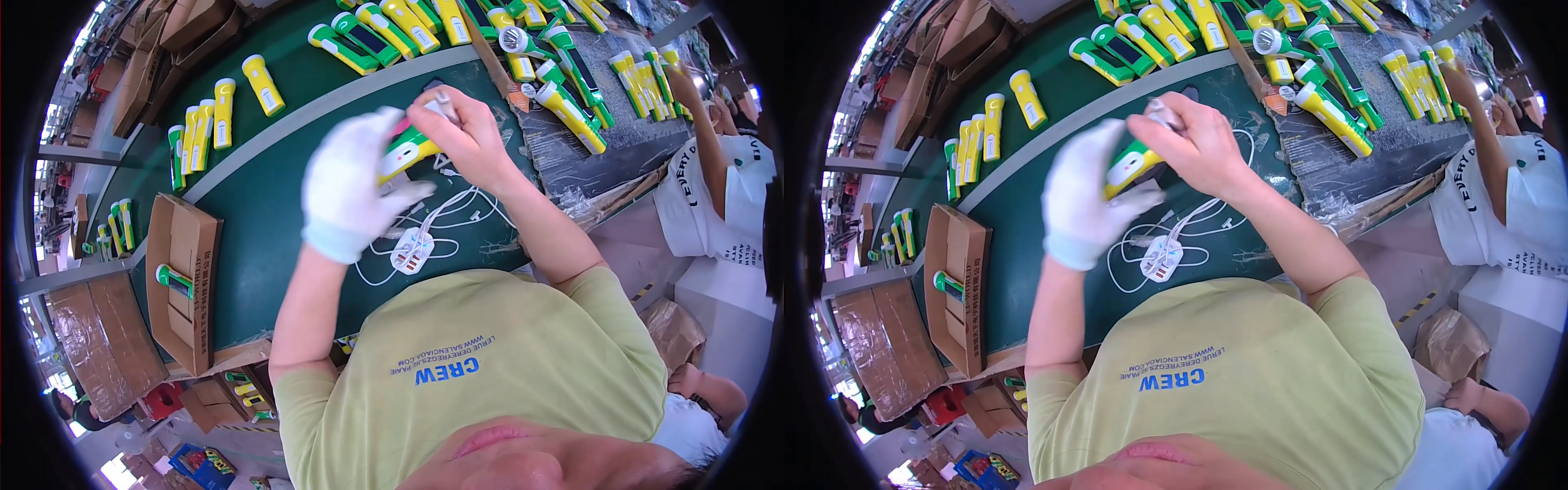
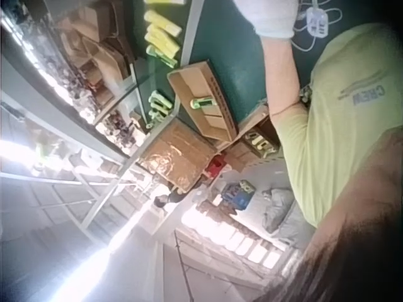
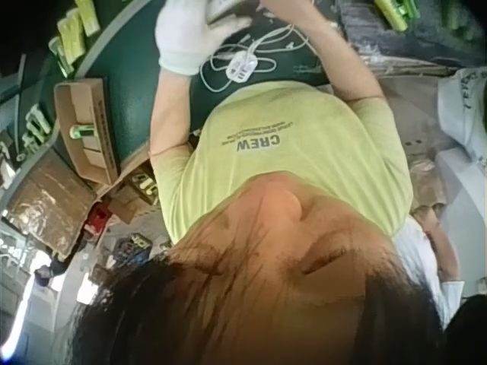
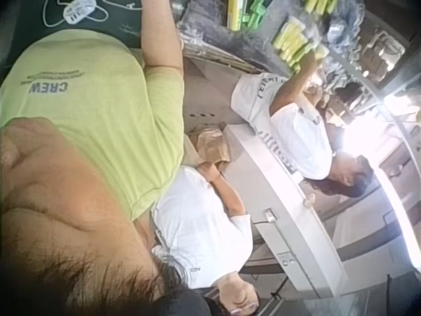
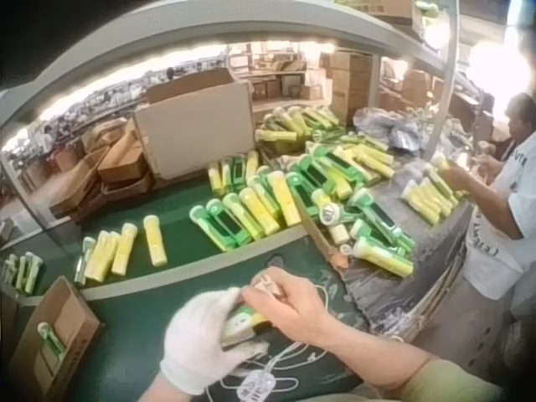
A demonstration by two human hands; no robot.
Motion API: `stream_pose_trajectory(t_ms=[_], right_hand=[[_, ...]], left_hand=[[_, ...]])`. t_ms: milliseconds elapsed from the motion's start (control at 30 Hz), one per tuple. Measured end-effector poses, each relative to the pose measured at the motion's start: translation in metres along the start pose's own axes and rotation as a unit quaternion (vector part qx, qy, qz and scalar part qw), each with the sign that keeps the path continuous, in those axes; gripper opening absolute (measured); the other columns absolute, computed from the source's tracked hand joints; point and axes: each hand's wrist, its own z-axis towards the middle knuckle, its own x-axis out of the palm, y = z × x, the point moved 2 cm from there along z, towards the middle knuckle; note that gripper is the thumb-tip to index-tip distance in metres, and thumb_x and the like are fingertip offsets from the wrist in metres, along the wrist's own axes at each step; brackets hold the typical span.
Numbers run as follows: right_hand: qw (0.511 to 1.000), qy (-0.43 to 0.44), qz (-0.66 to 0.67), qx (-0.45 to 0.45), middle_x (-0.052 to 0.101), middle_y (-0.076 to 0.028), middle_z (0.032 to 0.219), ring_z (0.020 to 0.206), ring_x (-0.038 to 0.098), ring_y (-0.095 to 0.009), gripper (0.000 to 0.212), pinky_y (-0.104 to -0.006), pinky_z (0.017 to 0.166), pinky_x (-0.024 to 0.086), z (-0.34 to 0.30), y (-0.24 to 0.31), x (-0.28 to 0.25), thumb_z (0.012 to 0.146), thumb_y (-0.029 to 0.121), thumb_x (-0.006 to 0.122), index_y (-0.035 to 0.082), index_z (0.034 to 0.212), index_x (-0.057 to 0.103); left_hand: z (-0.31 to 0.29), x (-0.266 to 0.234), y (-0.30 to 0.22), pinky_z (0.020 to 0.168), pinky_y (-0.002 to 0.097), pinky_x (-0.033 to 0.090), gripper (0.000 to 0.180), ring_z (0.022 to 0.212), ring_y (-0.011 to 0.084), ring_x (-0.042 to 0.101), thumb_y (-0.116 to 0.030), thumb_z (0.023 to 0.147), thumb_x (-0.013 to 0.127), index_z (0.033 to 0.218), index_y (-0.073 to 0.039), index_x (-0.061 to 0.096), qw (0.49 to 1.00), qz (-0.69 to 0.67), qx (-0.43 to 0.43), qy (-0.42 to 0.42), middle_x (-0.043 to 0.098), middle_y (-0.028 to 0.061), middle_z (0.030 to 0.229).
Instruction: Assembling and testing LED flashlights on a factory production line.
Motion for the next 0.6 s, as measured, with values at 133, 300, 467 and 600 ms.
stream_pose_trajectory(t_ms=[133, 300, 467, 600], right_hand=[[0.894, 0.046, 0.435, 0.099, 0.057, 0.000, 0.069, 0.049, 0.033, -0.003, 0.024, -0.0194, 0.043, 0.022, 0.005, 0.024, -0.020, 0.094, 0.027, 0.060, 0.004, 0.090, 0.063], [0.983, 0.020, 0.171, 0.069, 0.060, 0.002, 0.067, 0.060, 0.050, -0.001, 0.027, -0.0203, 0.051, 0.038, -0.023, -0.004, -0.009, 0.083, 0.015, 0.076, 0.004, 0.063, 0.060], [0.980, 0.176, 0.067, 0.066, 0.066, -0.007, 0.079, 0.069, 0.062, -0.009, 0.048, -0.0262, 0.059, 0.048, -0.052, -0.005, 0.032, 0.072, 0.033, 0.083, -0.001, 0.100, 0.064], [0.943, 0.013, -0.259, -0.208, 0.064, -0.008, 0.088, 0.075, 0.066, -0.027, 0.049, -0.0357, 0.064, 0.053, -0.045, -0.001, 0.025, 0.066, 0.016, 0.075, 0.007, 0.111, 0.058]], left_hand=[[-0.009, 0.048, 0.032, 0.064, 0.0307, 0.052, 0.054, 0.071, 0.0146, 0.059, -0.052, 0.087, 0.064, 0.114, -0.007, 0.052, 0.700, -0.621, -0.337, -0.104, 0.059, 0.0045, 0.085], [-0.010, 0.068, 0.040, 0.072, 0.0351, 0.053, 0.058, 0.078, 0.0199, 0.060, -0.065, 0.089, 0.049, 0.098, -0.007, 0.054, 0.416, -0.815, -0.372, -0.158, 0.058, 0.0072, 0.090], [-0.015, 0.077, 0.020, 0.084, 0.0361, 0.050, 0.061, 0.091, 0.0223, 0.060, -0.064, 0.093, 0.041, 0.098, -0.004, 0.055, 0.545, -0.775, -0.294, -0.124, 0.060, 0.0101, 0.097], [-0.019, 0.066, 0.023, 0.089, 0.0344, 0.048, 0.046, 0.101, 0.0184, 0.058, -0.012, 0.067, 0.082, 0.102, -0.005, 0.053, 0.786, -0.596, -0.139, -0.083, 0.059, 0.0107, 0.106]])
